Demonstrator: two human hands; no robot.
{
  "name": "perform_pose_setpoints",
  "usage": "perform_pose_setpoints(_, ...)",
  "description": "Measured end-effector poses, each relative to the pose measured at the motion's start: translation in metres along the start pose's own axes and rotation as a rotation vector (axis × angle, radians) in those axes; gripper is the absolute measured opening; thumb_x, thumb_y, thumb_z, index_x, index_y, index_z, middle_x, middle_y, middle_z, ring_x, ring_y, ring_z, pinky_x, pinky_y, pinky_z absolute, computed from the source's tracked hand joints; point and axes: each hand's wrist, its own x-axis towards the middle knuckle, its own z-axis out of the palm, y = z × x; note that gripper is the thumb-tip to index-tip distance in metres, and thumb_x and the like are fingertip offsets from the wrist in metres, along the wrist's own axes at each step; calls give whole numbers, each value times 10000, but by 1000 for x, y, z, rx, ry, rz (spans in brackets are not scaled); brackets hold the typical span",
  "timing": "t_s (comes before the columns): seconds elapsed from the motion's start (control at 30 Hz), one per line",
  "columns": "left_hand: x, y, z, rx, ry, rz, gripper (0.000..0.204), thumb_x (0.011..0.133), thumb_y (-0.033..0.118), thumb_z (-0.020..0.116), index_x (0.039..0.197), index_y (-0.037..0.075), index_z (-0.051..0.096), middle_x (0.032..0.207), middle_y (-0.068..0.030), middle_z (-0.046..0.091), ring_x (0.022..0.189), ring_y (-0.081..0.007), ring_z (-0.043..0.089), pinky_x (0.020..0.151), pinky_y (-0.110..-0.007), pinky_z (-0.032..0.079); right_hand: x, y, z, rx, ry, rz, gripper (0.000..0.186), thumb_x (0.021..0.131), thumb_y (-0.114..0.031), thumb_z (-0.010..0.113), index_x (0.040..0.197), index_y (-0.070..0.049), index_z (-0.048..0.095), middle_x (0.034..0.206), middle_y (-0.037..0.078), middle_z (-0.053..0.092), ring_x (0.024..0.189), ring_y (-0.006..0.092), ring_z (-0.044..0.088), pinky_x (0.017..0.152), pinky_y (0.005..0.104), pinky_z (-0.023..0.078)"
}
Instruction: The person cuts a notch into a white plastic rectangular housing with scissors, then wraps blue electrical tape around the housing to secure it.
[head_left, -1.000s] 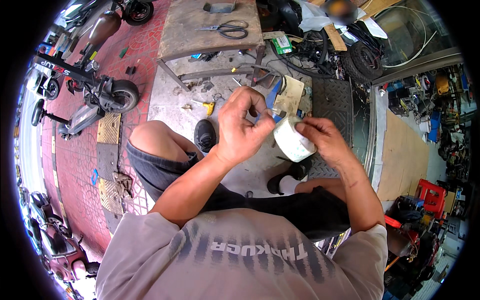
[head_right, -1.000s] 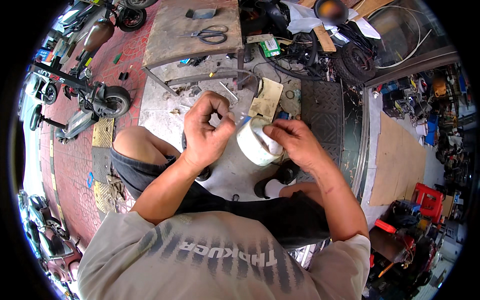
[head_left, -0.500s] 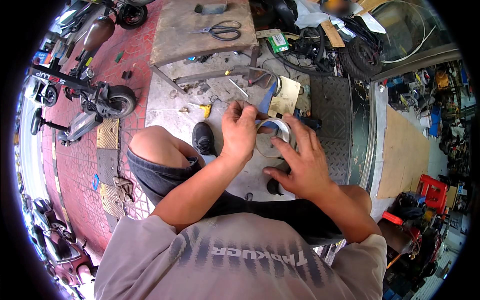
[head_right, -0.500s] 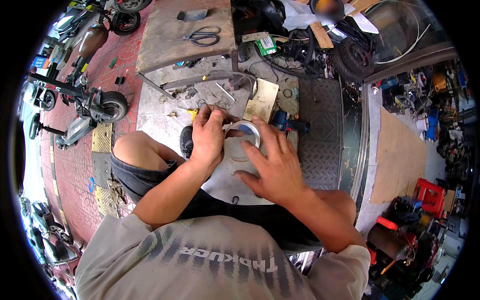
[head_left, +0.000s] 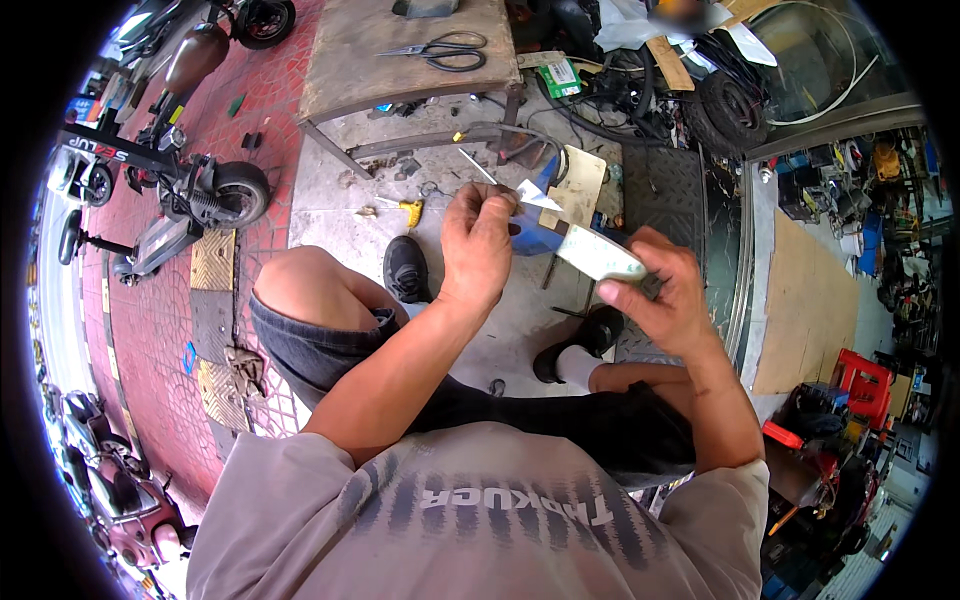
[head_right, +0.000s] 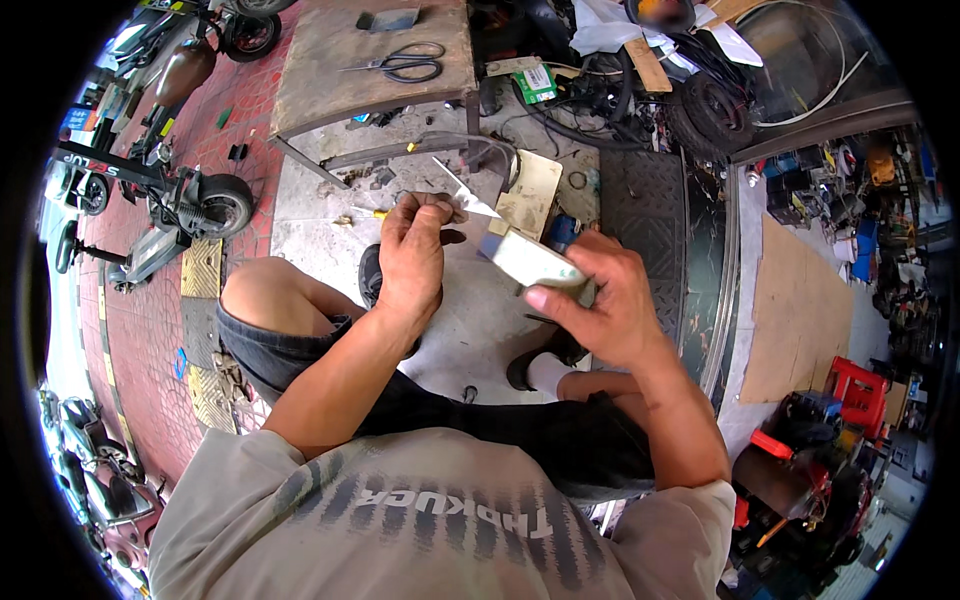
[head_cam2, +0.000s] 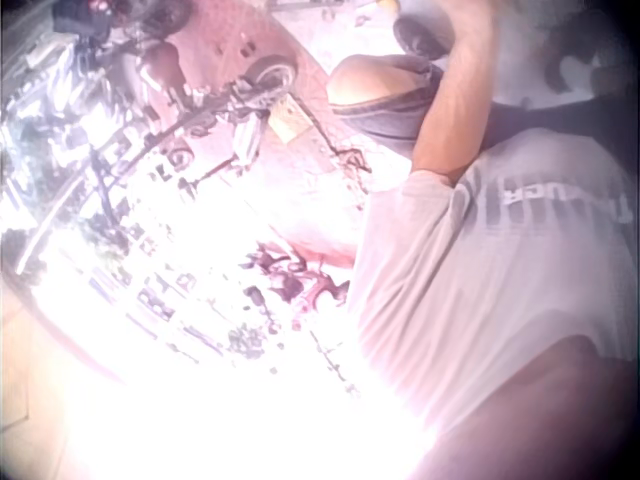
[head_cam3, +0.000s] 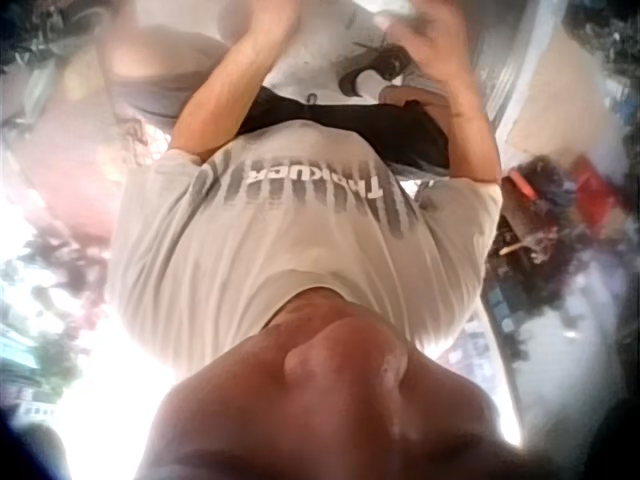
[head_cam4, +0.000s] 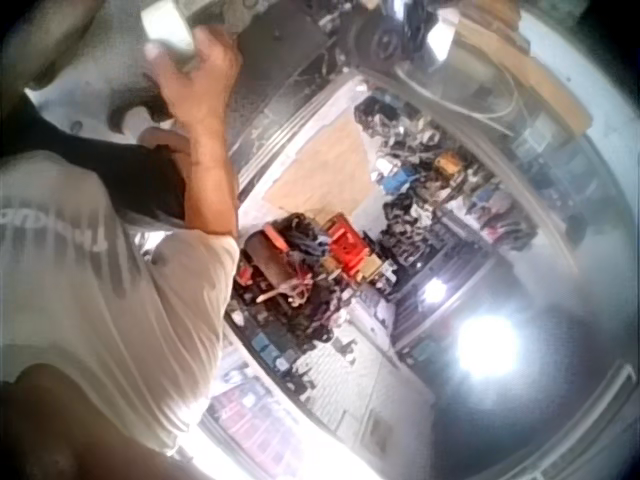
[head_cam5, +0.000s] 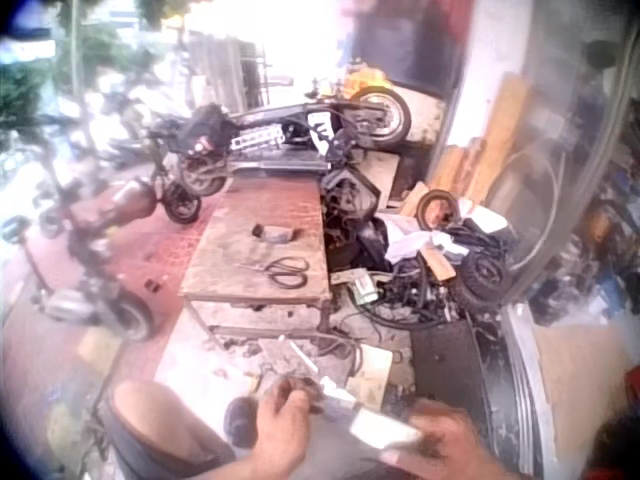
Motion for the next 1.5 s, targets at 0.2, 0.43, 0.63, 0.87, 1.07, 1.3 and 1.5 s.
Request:
perform_pose_setpoints(0.2, -13, -32, 3, 9, -46, -4, 125, 1023, 145, 586, 1005, 29, 631, 1010, -80, 701, 934, -171, 657, 830, -336, 533, 3, 1, -14, -472, 47, 259, 531, 951, -463, 768, 732, 16, 702, 600, 188, 589, 561, 354, 632, 559, 474, 457)
perform_pose_setpoints(0.43, -14, -54, 5, -5, 14, -16, 86, 1010, 109, 619, 991, 25, 618, 948, -43, 649, 850, -115, 552, 791, -285, 463, 4, 13, -5, -728, 30, 286, 622, 965, -583, 689, 753, 1, 713, 704, 247, 673, 724, 467, 683, 709, 550, 542)
perform_pose_setpoints(0.63, -8, -63, 3, -75, 52, -52, 89, 1008, 112, 609, 1011, 26, 631, 1057, -72, 694, 945, -155, 610, 870, -309, 503, 9, 38, 2, -560, 7, 368, 572, 962, -557, 719, 839, 2, 722, 793, 272, 675, 824, 491, 658, 735, 564, 503)
perform_pose_setpoints(0.87, -7, -66, -3, -87, 47, -112, 140, 1002, 158, 593, 1028, 31, 646, 1168, -124, 701, 1066, -226, 661, 869, -422, 587, 14, 49, 2, -566, -9, 357, 553, 947, -559, 725, 804, -25, 761, 677, 215, 674, 754, 450, 700, 728, 536, 544)
perform_pose_setpoints(1.07, -7, -65, 1, -116, 47, -131, 129, 1002, 146, 581, 999, 28, 632, 1181, -143, 703, 1061, -231, 653, 861, -411, 583, 13, 54, 3, -545, -55, 383, 543, 956, -550, 719, 826, -25, 770, 710, 219, 684, 760, 448, 697, 724, 534, 538)
perform_pose_setpoints(1.3, -4, -68, -2, -116, 49, -135, 109, 1011, 134, 574, 1035, 35, 612, 1154, -144, 729, 1051, -238, 676, 877, -433, 599, 14, 59, 6, -496, -52, 376, 562, 966, -549, 707, 820, -8, 756, 722, 227, 676, 774, 458, 688, 720, 549, 522)
perform_pose_setpoints(1.5, -3, -68, -5, -162, 37, -149, 107, 1017, 130, 574, 1058, 34, 601, 1161, -153, 732, 1046, -244, 685, 896, -433, 596, 14, 61, 10, -505, -69, 390, 599, 964, -568, 700, 799, 6, 735, 739, 246, 677, 791, 469, 687, 734, 554, 523)
